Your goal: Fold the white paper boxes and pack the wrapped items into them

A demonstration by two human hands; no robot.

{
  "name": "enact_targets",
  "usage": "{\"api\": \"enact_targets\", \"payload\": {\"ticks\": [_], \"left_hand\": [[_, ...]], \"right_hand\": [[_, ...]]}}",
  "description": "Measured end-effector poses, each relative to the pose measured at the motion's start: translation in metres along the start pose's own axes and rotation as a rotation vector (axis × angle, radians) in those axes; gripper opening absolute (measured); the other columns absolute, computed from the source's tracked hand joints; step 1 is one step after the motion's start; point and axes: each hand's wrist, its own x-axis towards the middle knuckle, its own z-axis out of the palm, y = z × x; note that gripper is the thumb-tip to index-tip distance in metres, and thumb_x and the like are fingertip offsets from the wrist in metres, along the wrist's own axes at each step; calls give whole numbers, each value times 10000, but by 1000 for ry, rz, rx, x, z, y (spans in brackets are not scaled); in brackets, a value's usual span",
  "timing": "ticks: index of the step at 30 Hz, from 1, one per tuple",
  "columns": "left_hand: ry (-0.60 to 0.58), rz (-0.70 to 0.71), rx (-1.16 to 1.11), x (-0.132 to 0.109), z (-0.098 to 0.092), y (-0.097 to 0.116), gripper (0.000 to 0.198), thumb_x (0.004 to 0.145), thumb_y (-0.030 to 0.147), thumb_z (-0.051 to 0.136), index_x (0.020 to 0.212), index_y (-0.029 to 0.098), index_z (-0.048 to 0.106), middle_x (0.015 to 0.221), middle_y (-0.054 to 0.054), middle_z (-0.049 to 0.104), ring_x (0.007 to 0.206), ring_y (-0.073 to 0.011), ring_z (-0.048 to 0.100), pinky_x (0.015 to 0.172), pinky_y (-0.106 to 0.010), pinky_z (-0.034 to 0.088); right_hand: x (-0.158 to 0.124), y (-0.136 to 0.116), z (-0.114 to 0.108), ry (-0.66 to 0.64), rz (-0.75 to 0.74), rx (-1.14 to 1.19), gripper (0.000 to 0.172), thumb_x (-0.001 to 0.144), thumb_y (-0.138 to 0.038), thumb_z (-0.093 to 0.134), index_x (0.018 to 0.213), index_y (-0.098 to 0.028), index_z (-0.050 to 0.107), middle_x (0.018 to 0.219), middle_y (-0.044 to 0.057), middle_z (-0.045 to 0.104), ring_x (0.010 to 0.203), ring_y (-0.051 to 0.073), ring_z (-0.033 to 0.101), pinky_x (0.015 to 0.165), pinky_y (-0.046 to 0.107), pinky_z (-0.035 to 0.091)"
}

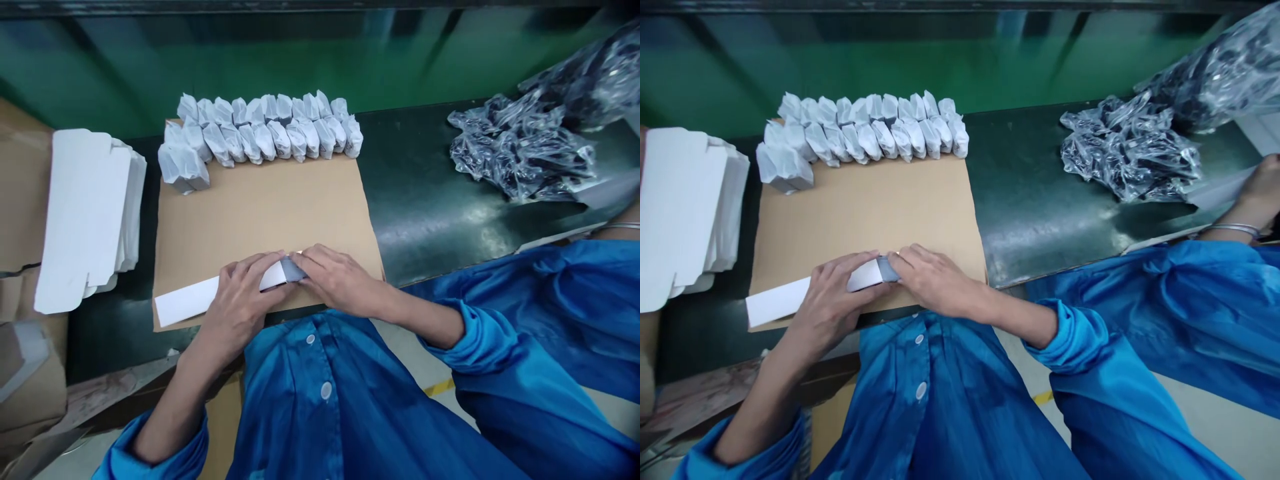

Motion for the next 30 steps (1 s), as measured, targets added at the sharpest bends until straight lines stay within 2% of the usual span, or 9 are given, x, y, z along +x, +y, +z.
{"api": "enact_targets", "payload": {"ticks": [4, 8, 13, 15, 18, 20, 22, 25, 30], "left_hand": [[63, -30, 18, -4, 4, -2, 383, 878, 28, 526, 1171, 255, 624, 1379, -177, 492, 1223, -314, 531, 860, -439, 449], [131, -121, -10, -5, 10, -2, 298, 894, 104, 560, 1174, 205, 563, 1346, -196, 485, 1225, -312, 540, 908, -446, 491], [125, -191, -29, -5, 10, -1, 284, 900, 121, 563, 1175, 184, 538, 1312, -181, 517, 1228, -288, 543, 950, -423, 493], [87, -190, 4, -2, 9, 0, 342, 905, 164, 581, 1241, 173, 520, 1331, -184, 527, 1217, -296, 549, 939, -426, 489], [-17, -205, 62, 5, 7, 1, 541, 906, 387, 615, 1371, 158, 462, 1343, -175, 558, 1172, -326, 571, 866, -444, 492], [-26, -247, 77, 10, 7, 2, 563, 907, 509, 573, 1352, 170, 508, 1285, -145, 608, 1114, -318, 599, 821, -433, 487], [24, -280, 99, 13, 8, 4, 503, 929, 531, 518, 1285, 181, 580, 1210, -125, 646, 1056, -299, 618, 793, -411, 477], [65, -256, 184, 14, 10, 6, 504, 947, 509, 494, 1287, 152, 599, 1155, -144, 658, 991, -297, 617, 769, -399, 461], [13, -208, 284, 10, 11, 10, 593, 939, 536, 489, 1344, 109, 561, 1148, -189, 649, 956, -316, 591, 760, -411, 448]], "right_hand": [[-2, -7, 7, 153, 97, 247, 377, 937, -150, 540, 1305, -182, 466, 1207, 115, 623, 1100, 218, 594, 910, 397, 540], [-1, -6, 7, 188, 200, 240, 405, 867, -149, 628, 1250, -181, 499, 1142, 102, 643, 1030, 216, 606, 865, 383, 533], [4, -1, 5, 161, 179, 45, 178, 835, -210, 661, 985, -153, 583, 963, 113, 655, 936, 239, 573, 819, 382, 494], [5, 0, 5, 166, 184, 27, 186, 830, -216, 659, 987, -158, 578, 955, 104, 657, 906, 228, 571, 804, 368, 481], [7, 0, 8, 158, 185, -11, 222, 844, -242, 659, 1036, -159, 584, 983, 103, 670, 917, 230, 578, 823, 372, 459], [9, 0, 9, 142, 200, -48, 266, 853, -273, 670, 1077, -151, 596, 992, 108, 679, 931, 238, 584, 833, 377, 443], [11, 0, 9, 127, 221, -54, 333, 856, -297, 685, 1142, -149, 600, 1012, 106, 690, 946, 238, 593, 842, 375, 433], [13, 1, 4, 83, 198, -24, 366, 843, -300, 702, 1165, -149, 614, 1036, 99, 704, 959, 233, 610, 850, 363, 435], [11, 8, -7, 16, 106, -18, 276, 824, -283, 691, 1050, -130, 650, 973, 98, 703, 915, 227, 614, 845, 357, 467]]}}
